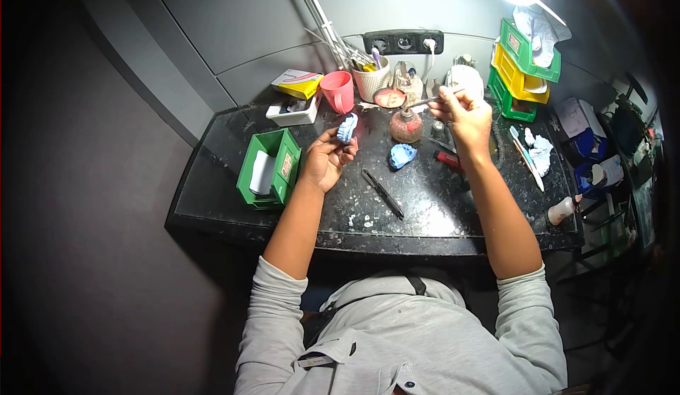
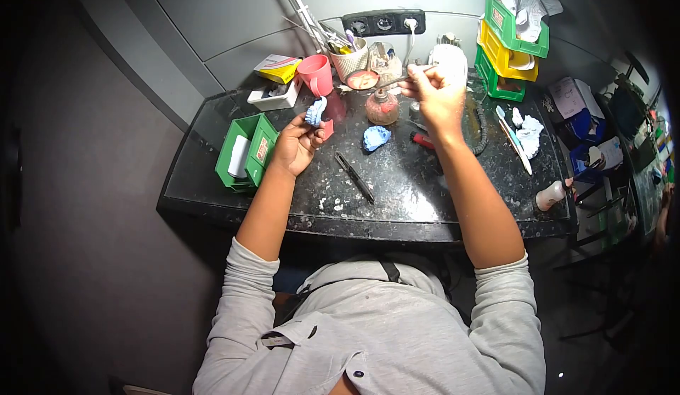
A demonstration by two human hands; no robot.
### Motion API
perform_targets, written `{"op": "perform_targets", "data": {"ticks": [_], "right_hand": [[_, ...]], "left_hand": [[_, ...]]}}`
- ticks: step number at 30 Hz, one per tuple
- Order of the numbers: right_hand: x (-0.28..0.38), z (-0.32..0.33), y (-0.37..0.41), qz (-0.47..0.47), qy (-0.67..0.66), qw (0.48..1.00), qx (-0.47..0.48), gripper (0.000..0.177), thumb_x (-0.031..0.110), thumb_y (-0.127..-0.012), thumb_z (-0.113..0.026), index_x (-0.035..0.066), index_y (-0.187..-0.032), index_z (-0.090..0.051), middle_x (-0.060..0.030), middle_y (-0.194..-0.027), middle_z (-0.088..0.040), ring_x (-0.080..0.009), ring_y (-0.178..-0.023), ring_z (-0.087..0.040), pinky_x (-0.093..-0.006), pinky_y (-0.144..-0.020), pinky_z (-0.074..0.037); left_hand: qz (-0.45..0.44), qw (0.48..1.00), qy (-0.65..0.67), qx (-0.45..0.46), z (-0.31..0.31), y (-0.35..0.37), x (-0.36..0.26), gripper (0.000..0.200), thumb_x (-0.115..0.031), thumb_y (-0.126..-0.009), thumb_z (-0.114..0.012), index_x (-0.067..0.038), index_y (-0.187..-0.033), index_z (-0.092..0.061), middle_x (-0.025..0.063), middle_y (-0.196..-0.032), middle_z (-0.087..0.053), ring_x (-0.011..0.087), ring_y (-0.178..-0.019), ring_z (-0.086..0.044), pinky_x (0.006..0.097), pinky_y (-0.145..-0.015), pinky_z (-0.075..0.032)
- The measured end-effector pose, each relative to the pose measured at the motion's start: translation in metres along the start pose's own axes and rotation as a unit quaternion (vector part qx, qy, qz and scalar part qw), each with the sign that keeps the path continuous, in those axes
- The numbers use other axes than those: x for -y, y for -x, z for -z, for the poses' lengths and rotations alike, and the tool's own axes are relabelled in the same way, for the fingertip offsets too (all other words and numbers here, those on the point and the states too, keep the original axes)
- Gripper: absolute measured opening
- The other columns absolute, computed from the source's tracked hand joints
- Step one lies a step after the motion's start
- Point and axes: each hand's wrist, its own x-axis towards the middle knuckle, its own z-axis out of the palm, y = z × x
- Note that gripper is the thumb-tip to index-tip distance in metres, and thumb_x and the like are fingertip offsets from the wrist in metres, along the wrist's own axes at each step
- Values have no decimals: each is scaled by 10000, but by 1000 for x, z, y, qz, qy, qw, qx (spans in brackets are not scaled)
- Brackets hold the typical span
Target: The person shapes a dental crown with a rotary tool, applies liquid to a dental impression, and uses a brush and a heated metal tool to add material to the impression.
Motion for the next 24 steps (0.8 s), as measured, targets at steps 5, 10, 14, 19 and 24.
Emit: {"op": "perform_targets", "data": {"ticks": [5, 10, 14, 19, 24], "right_hand": [[-13, 25, -18, -14, 48, 998, -28, 170, 100, -906, -676, -58, -856, -639, -164, -822, -705, -191, -687, -699, -286, -652, -580], [-18, 24, -18, -16, 45, 999, -24, 182, 116, -907, -680, -51, -851, -633, -159, -820, -708, -186, -668, -696, -288, -651, -572], [-17, 20, -16, -30, 39, 999, -17, 196, 124, -904, -686, -57, -852, -632, -170, -822, -707, -193, -668, -698, -290, -651, -574], [-20, 22, -19, -24, 29, 999, -17, 194, 120, -903, -685, -61, -856, -632, -177, -824, -705, -198, -674, -700, -292, -654, -576], [-15, 19, -16, -16, 17, 999, -22, 174, 98, -903, -680, -67, -871, -637, -176, -838, -706, -206, -697, -703, -291, -665, -582]], "left_hand": [[11, 1000, 23, 11, 8, -5, 0, 285, -29, -937, -397, 35, -1180, -529, 164, -947, -636, 208, -739, -629, 268, -633, -554], [50, 995, 86, 21, 9, -6, 1, 319, -108, -945, -367, 35, -1170, -542, 160, -978, -615, 221, -793, -616, 300, -671, -539], [40, 995, 76, 42, 6, -5, -1, 433, -347, -1027, -385, 38, -1167, -525, 173, -1012, -586, 207, -803, -599, 296, -674, -557], [9, 995, 49, 86, 6, -6, 1, 627, -531, -1001, -346, 45, -1178, -517, 162, -1001, -582, 255, -841, -602, 345, -758, -552], [-11, 997, 56, 44, -3, -3, 1, 666, -553, -995, -332, 63, -1171, -511, 162, -934, -583, 290, -837, -625, 394, -796, -563]]}}
